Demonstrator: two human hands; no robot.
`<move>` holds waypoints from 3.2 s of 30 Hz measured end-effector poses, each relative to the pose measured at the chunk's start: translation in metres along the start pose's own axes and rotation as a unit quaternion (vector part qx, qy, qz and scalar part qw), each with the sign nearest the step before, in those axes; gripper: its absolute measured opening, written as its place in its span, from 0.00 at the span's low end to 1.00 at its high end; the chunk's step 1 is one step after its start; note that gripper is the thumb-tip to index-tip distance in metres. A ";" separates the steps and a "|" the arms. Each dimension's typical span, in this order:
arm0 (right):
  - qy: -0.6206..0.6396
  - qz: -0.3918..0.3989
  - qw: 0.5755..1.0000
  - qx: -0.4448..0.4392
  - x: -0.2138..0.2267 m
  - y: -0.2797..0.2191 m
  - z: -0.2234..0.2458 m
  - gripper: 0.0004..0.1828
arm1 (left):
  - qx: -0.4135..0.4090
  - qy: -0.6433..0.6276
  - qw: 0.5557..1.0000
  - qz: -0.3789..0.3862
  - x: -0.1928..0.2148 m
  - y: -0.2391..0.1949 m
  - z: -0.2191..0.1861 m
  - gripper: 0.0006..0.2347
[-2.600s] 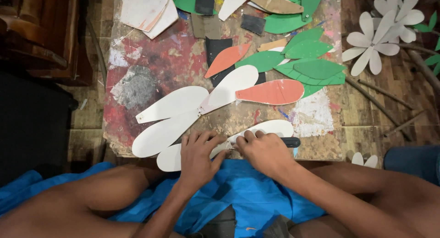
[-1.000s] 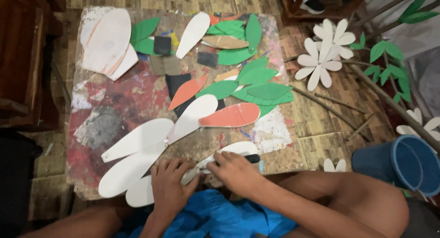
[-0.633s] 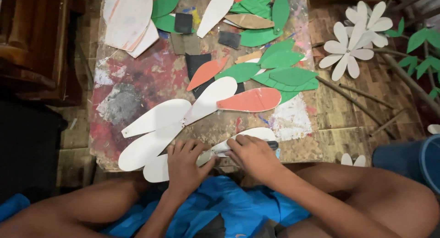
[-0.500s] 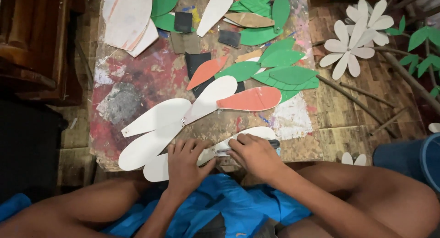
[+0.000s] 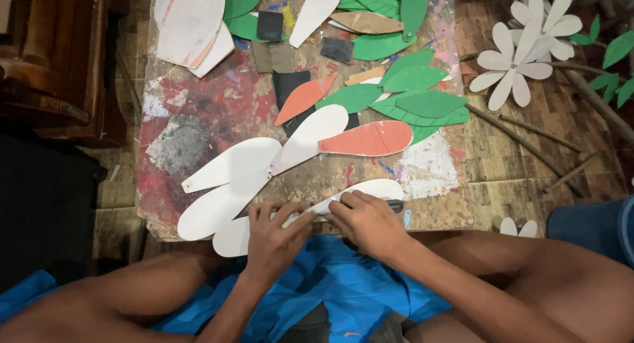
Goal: Trimming and sanding the edges of foam petals using scissors to prepare them for assembly.
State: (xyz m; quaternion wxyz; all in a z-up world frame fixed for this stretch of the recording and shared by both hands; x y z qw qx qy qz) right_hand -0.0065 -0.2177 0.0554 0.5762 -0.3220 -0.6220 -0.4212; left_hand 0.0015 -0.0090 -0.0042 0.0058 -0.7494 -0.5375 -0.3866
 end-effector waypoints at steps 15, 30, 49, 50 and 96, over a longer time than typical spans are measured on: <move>0.055 0.250 0.966 -0.041 0.022 0.012 -0.019 0.08 | -0.021 0.010 1.000 -0.011 -0.002 0.000 0.009 0.10; -0.012 0.224 0.973 -0.062 0.026 0.009 0.006 0.04 | 0.105 -0.096 0.988 0.068 0.013 0.007 0.009 0.14; 0.011 0.215 0.976 -0.020 0.005 0.000 0.003 0.09 | 0.114 -0.126 0.984 0.047 0.017 0.010 0.002 0.13; -0.072 0.145 0.987 0.024 0.002 -0.004 0.007 0.14 | 0.108 -0.127 0.985 0.043 0.018 0.011 0.001 0.12; 0.287 0.183 0.931 -0.130 0.001 0.001 -0.003 0.04 | 0.131 -0.112 0.982 0.079 0.019 0.009 0.004 0.11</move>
Point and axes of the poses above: each hand's wrist, its own y-axis towards the middle knuckle, its own x-axis out of the back of the hand, z = x × y, the point moved 1 cm from there along y, towards the middle knuckle, and after that the axes turned 15 degrees about -y, right-handed, at the moved point
